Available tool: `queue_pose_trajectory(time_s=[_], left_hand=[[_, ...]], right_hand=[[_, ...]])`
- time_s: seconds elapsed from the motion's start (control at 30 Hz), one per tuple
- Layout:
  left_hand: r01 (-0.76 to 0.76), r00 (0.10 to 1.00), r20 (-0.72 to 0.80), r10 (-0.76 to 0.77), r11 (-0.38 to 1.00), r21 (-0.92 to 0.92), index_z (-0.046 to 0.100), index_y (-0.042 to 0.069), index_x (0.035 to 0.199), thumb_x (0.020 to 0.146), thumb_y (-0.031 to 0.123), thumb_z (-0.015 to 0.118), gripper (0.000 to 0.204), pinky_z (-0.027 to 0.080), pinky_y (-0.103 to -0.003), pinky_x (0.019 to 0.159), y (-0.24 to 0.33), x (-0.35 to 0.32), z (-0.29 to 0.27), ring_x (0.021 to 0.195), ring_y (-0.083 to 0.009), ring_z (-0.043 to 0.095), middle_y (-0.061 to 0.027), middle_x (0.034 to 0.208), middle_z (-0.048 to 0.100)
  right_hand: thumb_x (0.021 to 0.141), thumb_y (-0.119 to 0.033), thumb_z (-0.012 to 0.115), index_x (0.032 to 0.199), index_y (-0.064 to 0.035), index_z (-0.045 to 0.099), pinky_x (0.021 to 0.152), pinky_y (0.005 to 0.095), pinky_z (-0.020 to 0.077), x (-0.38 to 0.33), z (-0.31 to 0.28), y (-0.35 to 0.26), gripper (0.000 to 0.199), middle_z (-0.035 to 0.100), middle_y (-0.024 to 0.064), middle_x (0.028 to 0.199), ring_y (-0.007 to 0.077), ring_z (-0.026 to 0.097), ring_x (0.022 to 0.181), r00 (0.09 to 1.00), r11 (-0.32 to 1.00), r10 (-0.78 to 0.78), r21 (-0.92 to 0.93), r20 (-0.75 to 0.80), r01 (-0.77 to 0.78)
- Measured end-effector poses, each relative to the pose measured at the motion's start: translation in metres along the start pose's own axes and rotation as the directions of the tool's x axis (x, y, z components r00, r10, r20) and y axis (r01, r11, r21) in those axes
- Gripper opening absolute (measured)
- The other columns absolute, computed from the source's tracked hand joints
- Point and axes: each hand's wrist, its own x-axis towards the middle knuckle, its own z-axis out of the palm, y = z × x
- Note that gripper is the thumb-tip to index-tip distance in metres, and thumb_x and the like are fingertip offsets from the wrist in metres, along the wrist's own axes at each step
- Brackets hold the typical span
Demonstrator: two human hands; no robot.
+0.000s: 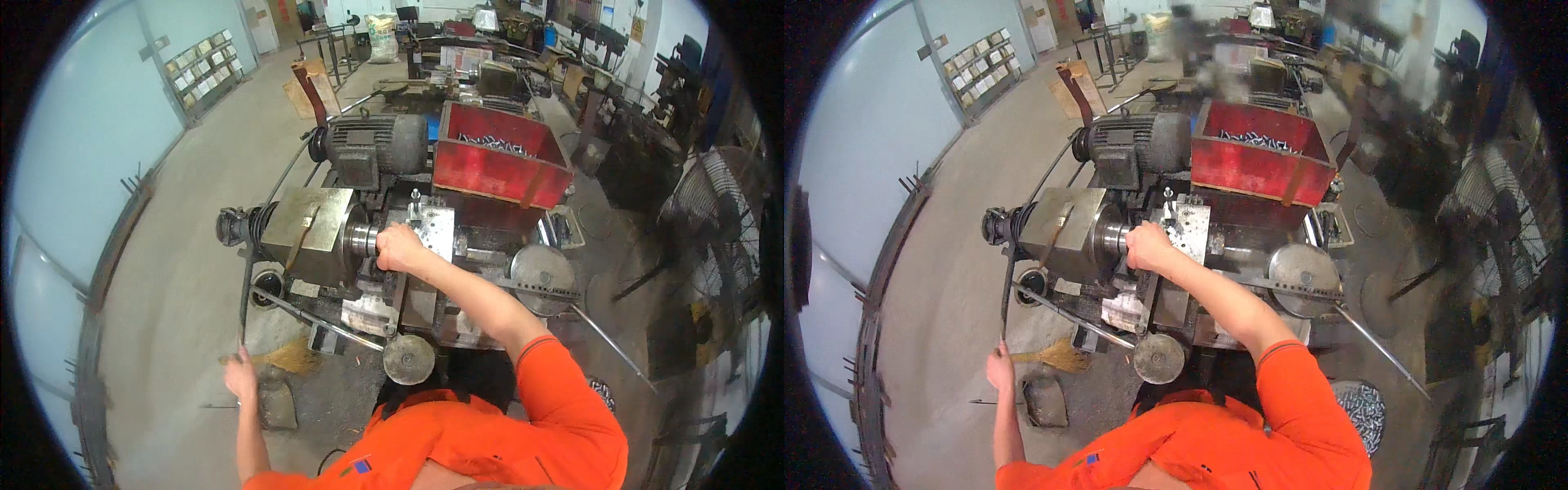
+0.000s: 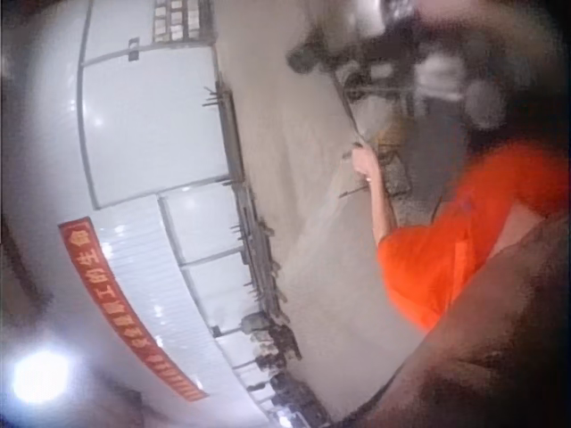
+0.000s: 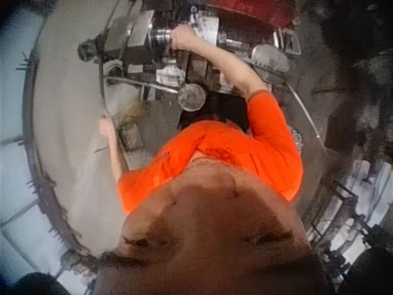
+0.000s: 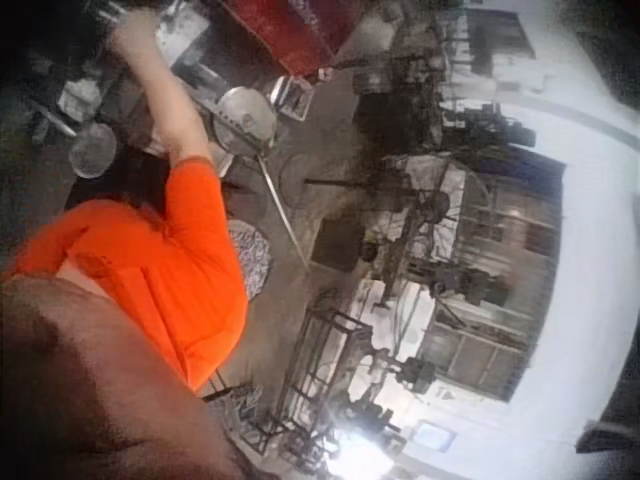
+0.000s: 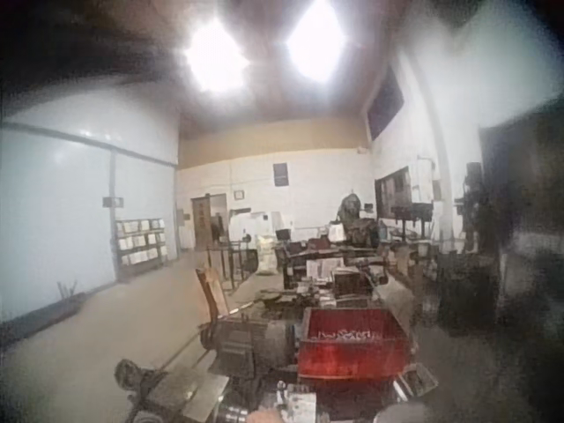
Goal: The person operates a metal cutting machine, repeatedly inserting metal rods into the chuck, activating the cutting cycle, and removing the cut pieces. The cut metal pieces are collected in a red bin above the machine.
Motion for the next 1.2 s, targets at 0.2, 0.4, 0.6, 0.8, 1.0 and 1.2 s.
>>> queue_pose_trajectory(time_s=[0.2,0.4,0.6,0.8,1.0,1.2], left_hand=[[-0.22,0.969,0.08,0.232,0.966,-0.134,0.059,0.001,0.082,0.073,0.036,0.067,0.037,0.047,-0.047,0.068,0.013,-0.007,-0.012,0.077,-0.0395,0.061,-0.0219,0.077,0.062],[-0.057,0.847,0.403,0.348,0.812,-0.581,0.059,-0.004,0.082,0.074,0.021,0.066,0.028,0.049,-0.036,0.058,0.018,0.046,0.002,0.061,-0.0253,0.063,-0.0149,0.066,0.061],[-0.018,0.817,0.371,0.441,0.663,-0.749,0.059,-0.003,0.079,0.076,0.016,0.065,0.02,0.046,-0.031,0.05,0.029,0.066,0.024,0.05,-0.0157,0.057,-0.0088,0.061,0.059],[0.056,0.807,0.375,0.456,0.573,-0.818,0.058,-0.005,0.087,0.078,0.018,0.066,0.026,0.047,-0.03,0.051,0.018,0.068,0.026,0.053,-0.0162,0.056,-0.007,0.063,0.057],[0.219,0.779,0.495,0.384,0.573,-0.789,0.053,-0.004,0.104,0.082,0.023,0.065,0.037,0.049,-0.032,0.054,-0.007,0.094,0.048,0.054,-0.0176,0.053,-0.0075,0.063,0.051],[0.396,0.705,0.626,0.333,0.548,-0.737,0.05,-0.006,0.112,0.084,0.024,0.062,0.043,0.046,-0.035,0.057,-0.029,0.114,0.06,0.059,-0.0177,0.048,-0.0075,0.064,0.047]], right_hand=[[0.055,-0.021,0.061,0.066,-0.0026,0.067,0.071,0.04,0.0509,-0.016,-0.018,0.023,0.023,0.063,0.0174,0.068,0.0339,0.061,0.076,0.993,0.994,0.039,-0.101,-0.108,-0.05],[0.055,-0.023,0.06,0.078,-0.0074,0.07,0.076,0.04,0.0499,-0.032,-0.122,0.113,0.029,0.064,0.0161,0.088,0.0333,0.059,0.082,0.93,0.999,0.024,-0.031,-0.366,-0.038],[0.059,-0.017,0.061,0.109,-0.0073,0.062,0.093,0.0426,0.0432,-0.083,-0.127,0.139,0.051,0.048,0.0191,0.127,0.0354,0.052,0.11,0.806,0.988,0.154,0.105,-0.571,-0.114],[0.06,-0.008,0.059,0.094,-0.0043,0.068,0.066,0.0274,0.0503,-0.205,-0.046,0.165,0.035,0.065,0.0116,0.096,0.0165,0.061,0.068,0.72,0.801,0.521,0.554,-0.458,-0.227],[0.063,-0.011,0.057,0.092,0.0011,0.067,0.07,0.0275,0.0484,-0.398,-0.009,0.172,0.033,0.068,0.0117,0.083,0.0153,0.062,0.076,0.407,0.455,0.88,0.684,-0.247,-0.57],[0.063,-0.022,0.059,0.087,-0.0038,0.069,0.076,0.033,0.0509,-0.566,0.056,0.163,0.031,0.067,0.016,0.091,0.0284,0.064,0.086,0.202,0.239,0.968,0.305,-0.148,-0.922]])
